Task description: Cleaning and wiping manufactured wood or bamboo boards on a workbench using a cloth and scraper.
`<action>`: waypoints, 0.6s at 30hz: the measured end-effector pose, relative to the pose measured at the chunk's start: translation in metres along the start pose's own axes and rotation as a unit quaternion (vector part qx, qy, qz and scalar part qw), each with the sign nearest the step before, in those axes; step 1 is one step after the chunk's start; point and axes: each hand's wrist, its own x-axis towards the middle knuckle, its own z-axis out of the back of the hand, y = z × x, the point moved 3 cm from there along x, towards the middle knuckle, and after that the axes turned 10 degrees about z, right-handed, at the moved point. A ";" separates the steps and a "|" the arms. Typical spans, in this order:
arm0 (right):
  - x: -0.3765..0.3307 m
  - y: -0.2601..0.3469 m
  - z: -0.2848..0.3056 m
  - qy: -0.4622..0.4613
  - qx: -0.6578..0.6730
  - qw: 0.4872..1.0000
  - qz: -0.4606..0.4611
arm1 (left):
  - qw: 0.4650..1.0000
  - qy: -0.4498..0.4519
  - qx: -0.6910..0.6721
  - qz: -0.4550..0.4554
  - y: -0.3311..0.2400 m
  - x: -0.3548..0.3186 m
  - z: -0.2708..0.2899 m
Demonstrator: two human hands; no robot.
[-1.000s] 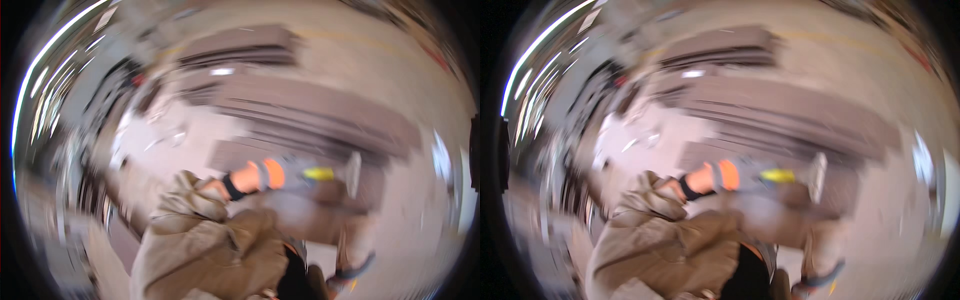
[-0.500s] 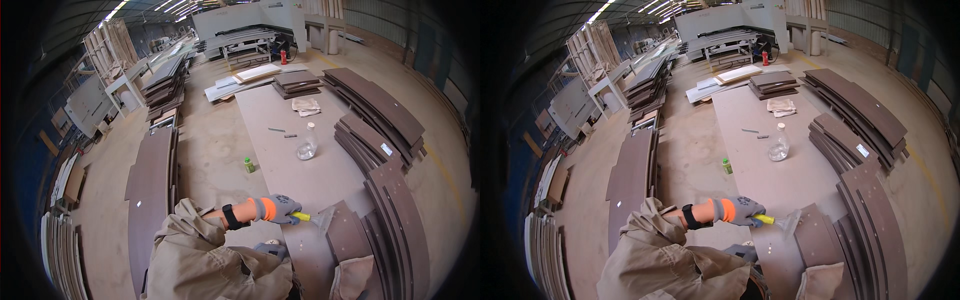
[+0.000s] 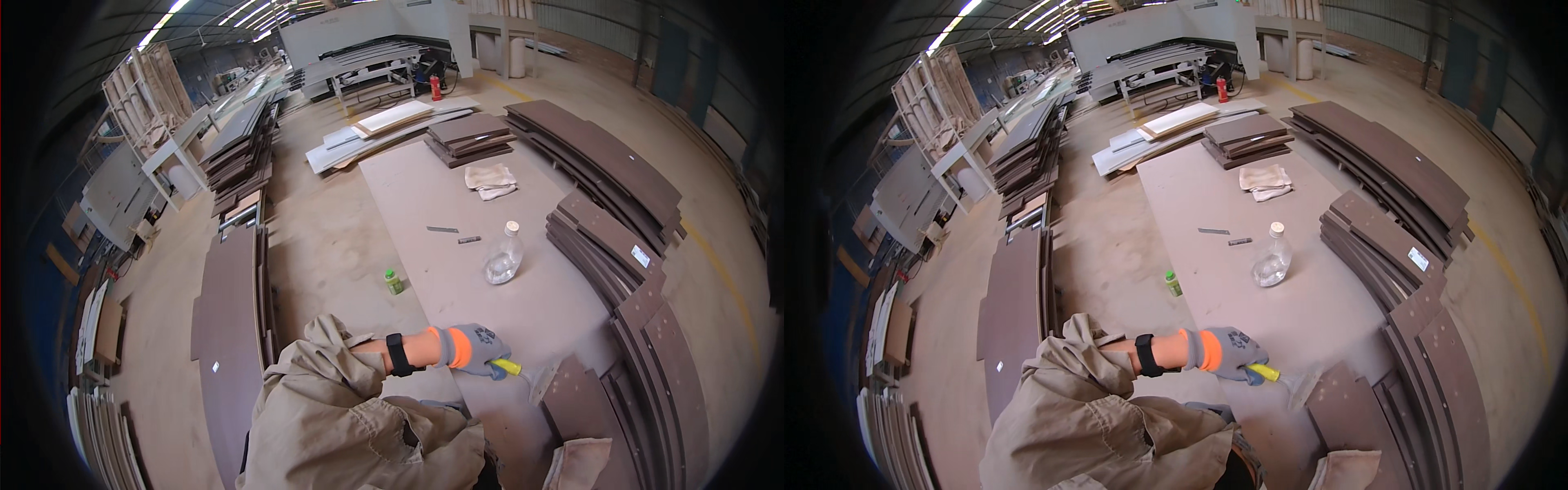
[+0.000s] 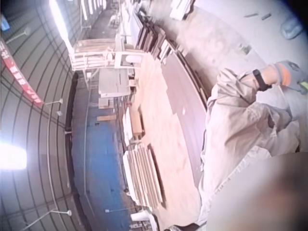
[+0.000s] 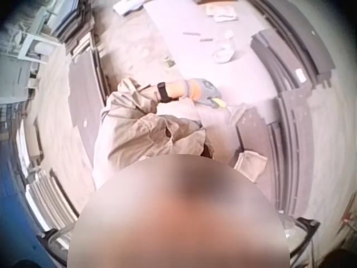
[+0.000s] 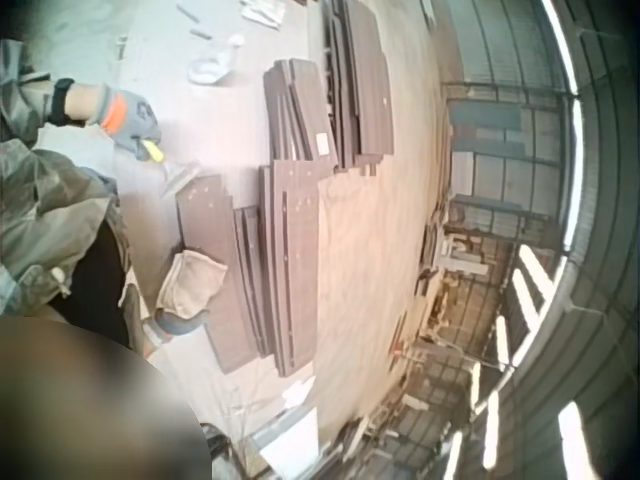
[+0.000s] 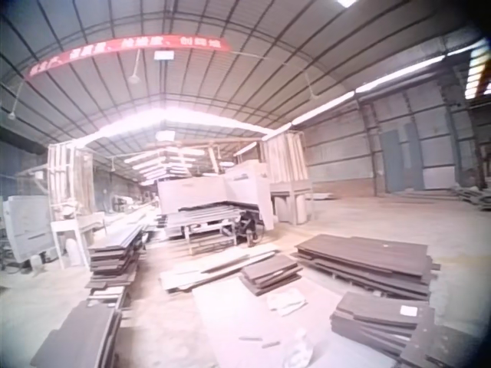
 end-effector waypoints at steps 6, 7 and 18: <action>-0.006 -0.012 -0.002 -0.011 0.024 1.000 -0.002 | 0.999 0.008 0.028 -0.044 0.012 0.021 0.004; -0.007 -0.013 -0.002 -0.013 0.029 1.000 -0.001 | 0.998 0.011 0.030 -0.049 0.014 0.023 0.005; 0.002 -0.002 -0.009 0.005 0.069 0.998 0.007 | 0.991 0.022 0.050 -0.119 0.014 0.037 0.008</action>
